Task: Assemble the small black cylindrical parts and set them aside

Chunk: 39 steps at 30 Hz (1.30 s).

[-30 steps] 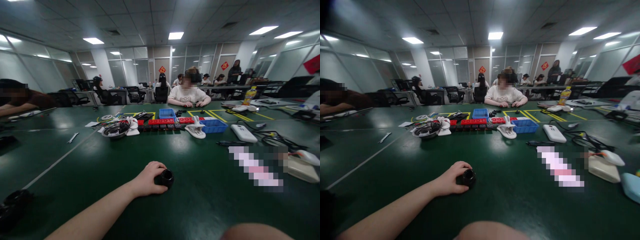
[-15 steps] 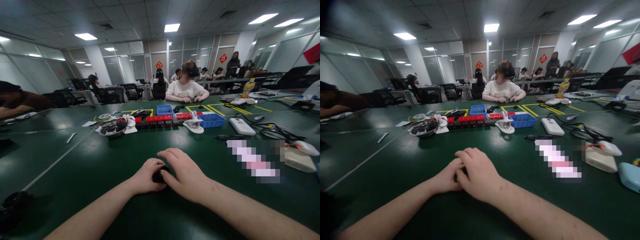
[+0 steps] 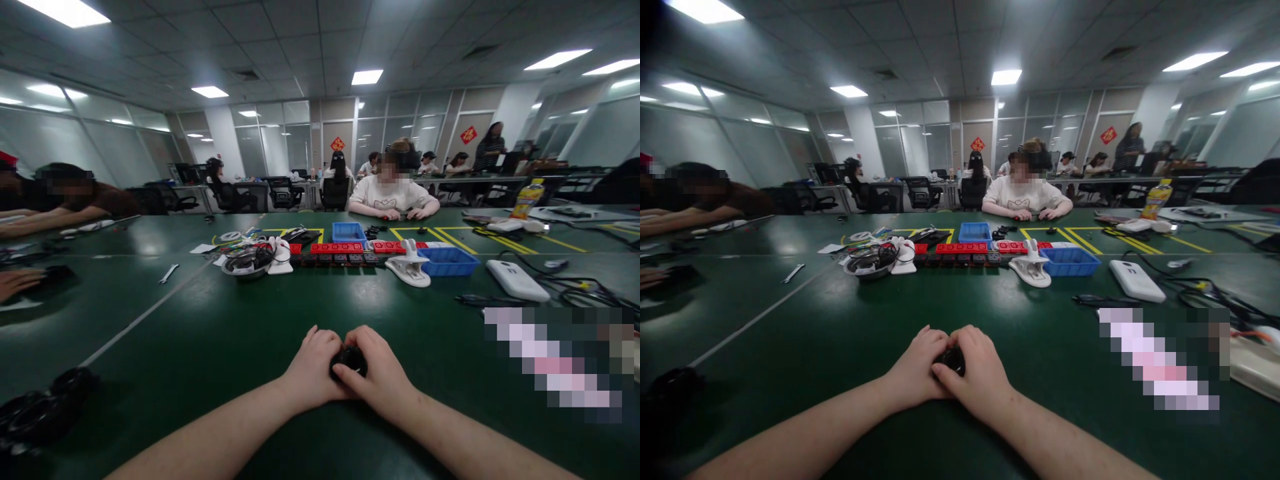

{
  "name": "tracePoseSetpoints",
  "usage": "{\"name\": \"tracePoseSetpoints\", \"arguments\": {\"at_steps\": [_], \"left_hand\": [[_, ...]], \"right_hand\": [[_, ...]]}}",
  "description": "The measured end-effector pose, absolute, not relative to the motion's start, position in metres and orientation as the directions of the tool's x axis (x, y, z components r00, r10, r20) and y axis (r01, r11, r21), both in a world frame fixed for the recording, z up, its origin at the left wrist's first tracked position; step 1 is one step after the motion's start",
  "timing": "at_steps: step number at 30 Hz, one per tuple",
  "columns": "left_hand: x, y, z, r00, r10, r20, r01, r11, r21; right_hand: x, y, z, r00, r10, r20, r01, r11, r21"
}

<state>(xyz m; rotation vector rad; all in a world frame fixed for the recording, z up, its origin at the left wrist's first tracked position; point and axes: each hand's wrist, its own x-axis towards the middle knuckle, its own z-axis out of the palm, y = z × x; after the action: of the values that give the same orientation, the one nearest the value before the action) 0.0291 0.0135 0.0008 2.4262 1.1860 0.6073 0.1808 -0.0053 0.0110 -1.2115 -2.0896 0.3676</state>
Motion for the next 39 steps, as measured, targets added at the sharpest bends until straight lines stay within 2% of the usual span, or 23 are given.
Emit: {"name": "tracePoseSetpoints", "arguments": {"at_steps": [6, 11, 14, 18, 23, 30, 35, 39], "left_hand": [[0.025, 0.017, -0.001, 0.603, 0.760, 0.243, 0.576, -0.626, 0.527], [0.021, 0.024, -0.005, 0.723, 0.651, 0.232, 0.493, -0.721, 0.486], [0.020, 0.025, -0.006, 0.755, 0.615, 0.229, 0.475, -0.752, 0.457], [0.020, 0.022, -0.003, 0.760, 0.616, 0.209, 0.481, -0.749, 0.456], [0.025, 0.012, 0.003, 0.672, 0.714, 0.195, 0.570, -0.668, 0.479], [0.032, 0.004, 0.000, 0.611, 0.766, 0.198, 0.631, -0.623, 0.464], [0.030, 0.007, -0.001, 0.614, 0.756, 0.229, 0.607, -0.637, 0.476], [0.026, 0.012, 0.001, 0.644, 0.734, 0.213, 0.560, -0.643, 0.522]], "right_hand": [[0.183, -0.008, 0.015, -0.437, 0.770, 0.465, 0.548, 0.638, -0.541], [0.181, -0.014, 0.018, -0.601, 0.579, 0.550, 0.354, 0.811, -0.466], [0.181, -0.017, 0.020, -0.654, 0.511, 0.557, 0.308, 0.853, -0.421], [0.185, -0.019, 0.024, -0.640, 0.533, 0.554, 0.344, 0.843, -0.415], [0.186, -0.015, 0.020, -0.532, 0.633, 0.563, 0.493, 0.772, -0.402], [0.181, -0.010, 0.009, -0.418, 0.788, 0.451, 0.683, 0.600, -0.416], [0.181, -0.010, 0.012, -0.399, 0.822, 0.406, 0.728, 0.553, -0.405], [0.182, -0.009, 0.014, -0.444, 0.798, 0.407, 0.691, 0.595, -0.411]]}}
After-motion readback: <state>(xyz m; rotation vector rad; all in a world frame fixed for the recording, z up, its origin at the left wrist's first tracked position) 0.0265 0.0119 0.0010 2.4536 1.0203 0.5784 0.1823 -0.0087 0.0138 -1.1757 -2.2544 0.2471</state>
